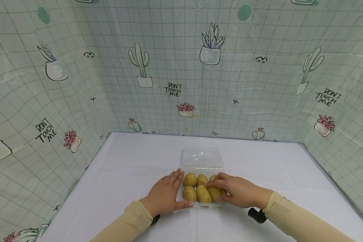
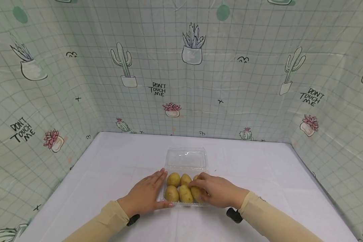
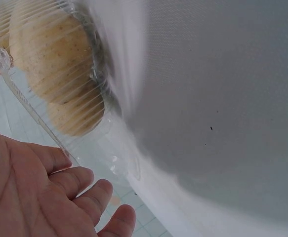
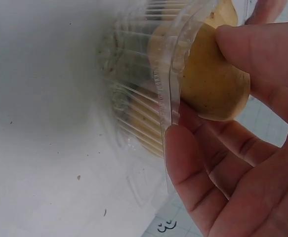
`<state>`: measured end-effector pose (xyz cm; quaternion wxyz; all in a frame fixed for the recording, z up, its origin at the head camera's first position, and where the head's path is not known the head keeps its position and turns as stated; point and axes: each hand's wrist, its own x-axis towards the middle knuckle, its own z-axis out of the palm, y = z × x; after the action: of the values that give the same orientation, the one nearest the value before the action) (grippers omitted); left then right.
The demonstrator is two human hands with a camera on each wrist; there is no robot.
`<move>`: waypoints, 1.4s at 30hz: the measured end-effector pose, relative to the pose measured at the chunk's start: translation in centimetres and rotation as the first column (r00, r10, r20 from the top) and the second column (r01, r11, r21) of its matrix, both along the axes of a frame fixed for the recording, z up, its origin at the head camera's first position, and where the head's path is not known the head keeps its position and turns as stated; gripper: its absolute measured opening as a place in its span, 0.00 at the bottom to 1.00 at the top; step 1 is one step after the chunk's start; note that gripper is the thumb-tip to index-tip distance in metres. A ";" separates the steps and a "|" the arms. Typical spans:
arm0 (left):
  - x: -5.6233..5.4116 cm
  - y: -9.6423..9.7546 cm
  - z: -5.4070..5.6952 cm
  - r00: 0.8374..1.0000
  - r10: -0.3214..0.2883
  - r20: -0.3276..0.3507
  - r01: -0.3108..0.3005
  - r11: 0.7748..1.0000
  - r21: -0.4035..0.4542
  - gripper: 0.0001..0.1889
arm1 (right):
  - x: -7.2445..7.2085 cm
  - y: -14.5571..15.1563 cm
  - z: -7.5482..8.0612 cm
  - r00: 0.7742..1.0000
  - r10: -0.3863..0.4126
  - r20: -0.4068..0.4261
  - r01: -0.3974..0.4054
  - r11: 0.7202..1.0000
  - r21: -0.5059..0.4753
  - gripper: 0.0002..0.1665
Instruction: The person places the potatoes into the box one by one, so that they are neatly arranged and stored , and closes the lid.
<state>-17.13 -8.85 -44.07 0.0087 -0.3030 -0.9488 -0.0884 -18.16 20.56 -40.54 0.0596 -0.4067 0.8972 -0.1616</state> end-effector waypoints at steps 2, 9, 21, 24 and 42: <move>0.0 0.0 0.0 1.000 0.000 -0.001 0.000 1.000 -0.002 0.55 | 0.0 0.0 0.0 1.000 0.001 -0.004 -0.001 1.000 -0.001 0.27; 0.1 0.0 0.0 1.000 0.004 0.001 -0.004 1.000 -0.004 0.56 | 0.0 0.0 0.0 1.000 -0.004 0.003 0.004 1.000 0.008 0.27; 0.1 0.0 -0.1 1.000 0.003 -0.007 -0.003 1.000 -0.004 0.55 | 0.1 0.0 -0.1 1.000 0.000 0.003 0.000 1.000 0.022 0.27; 0.1 0.0 -0.1 1.000 0.003 -0.001 -0.003 1.000 0.000 0.55 | 0.1 0.1 -0.3 1.000 -0.004 0.004 0.004 1.000 0.018 0.27; 0.0 -0.1 -0.3 1.000 0.001 -0.010 -0.001 1.000 -0.006 0.56 | -0.2 0.3 -0.6 0.999 -0.025 -0.041 0.027 0.999 0.036 0.23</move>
<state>-17.18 -8.91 -44.33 0.0124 -0.3028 -0.9493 -0.0840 -18.33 20.87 -41.10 0.0465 -0.3970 0.9063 -0.1375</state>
